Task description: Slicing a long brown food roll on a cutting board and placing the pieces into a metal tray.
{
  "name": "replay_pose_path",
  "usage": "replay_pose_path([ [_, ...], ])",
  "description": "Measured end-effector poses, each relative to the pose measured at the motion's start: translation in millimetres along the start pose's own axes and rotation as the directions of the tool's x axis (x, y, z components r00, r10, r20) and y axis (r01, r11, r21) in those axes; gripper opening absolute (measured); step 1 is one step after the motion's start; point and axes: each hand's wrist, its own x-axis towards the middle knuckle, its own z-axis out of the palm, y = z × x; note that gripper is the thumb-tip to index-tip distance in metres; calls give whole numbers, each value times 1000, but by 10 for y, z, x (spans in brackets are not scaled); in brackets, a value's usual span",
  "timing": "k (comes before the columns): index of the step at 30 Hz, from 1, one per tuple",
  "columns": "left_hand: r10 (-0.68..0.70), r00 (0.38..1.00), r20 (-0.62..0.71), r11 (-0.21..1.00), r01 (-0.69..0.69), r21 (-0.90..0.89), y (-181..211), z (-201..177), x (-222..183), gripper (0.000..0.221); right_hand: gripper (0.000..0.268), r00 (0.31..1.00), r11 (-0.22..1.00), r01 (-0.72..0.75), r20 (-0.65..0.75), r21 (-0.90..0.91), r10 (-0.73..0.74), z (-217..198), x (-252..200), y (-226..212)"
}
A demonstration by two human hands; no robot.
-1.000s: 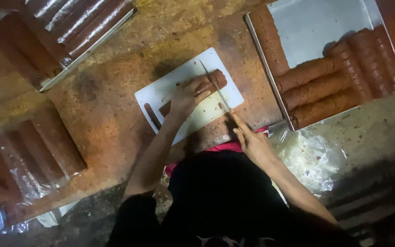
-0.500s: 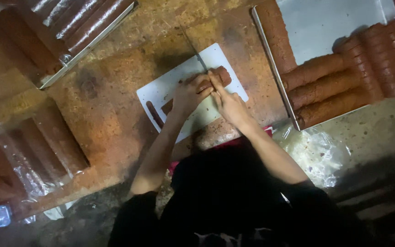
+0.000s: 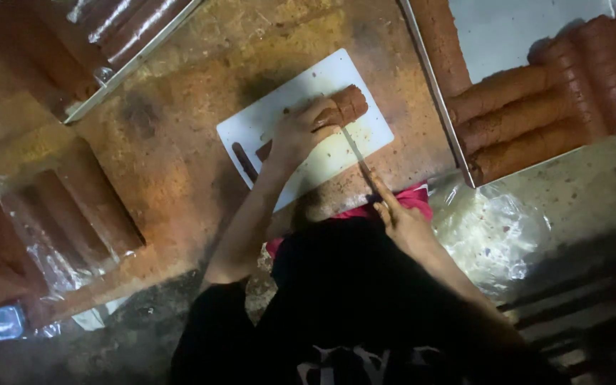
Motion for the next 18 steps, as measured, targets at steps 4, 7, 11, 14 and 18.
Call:
replay_pose_path([
  [4, 196, 969, -148, 978, -184, 94, -46, -78, -108, 41, 52, 991, 1000, 27, -132, -12, -28, -237, -127, -180],
  [7, 438, 835, -334, 878, -317, 358, -281, 199, -167, 35, 49, 987, 999, 34, -157, 3, -33, -201, -125, -222],
  [11, -47, 999, 20, 997, 45, 68, -82, 51, -78, 42, 48, 994, 1000, -9, -108, 8, 10, -69, -11, -171],
  [14, -65, 998, 18, 997, 64, 53, -75, 43, -89, 38, 49, 995, 997, -21, -97, -71, 14, -66, 18, -245],
  [18, -31, 994, -100, 999, 34, 29, -192, 159, -132, 37, 53, 996, 999, 52, -77, 16, -50, -125, 329, -526],
])
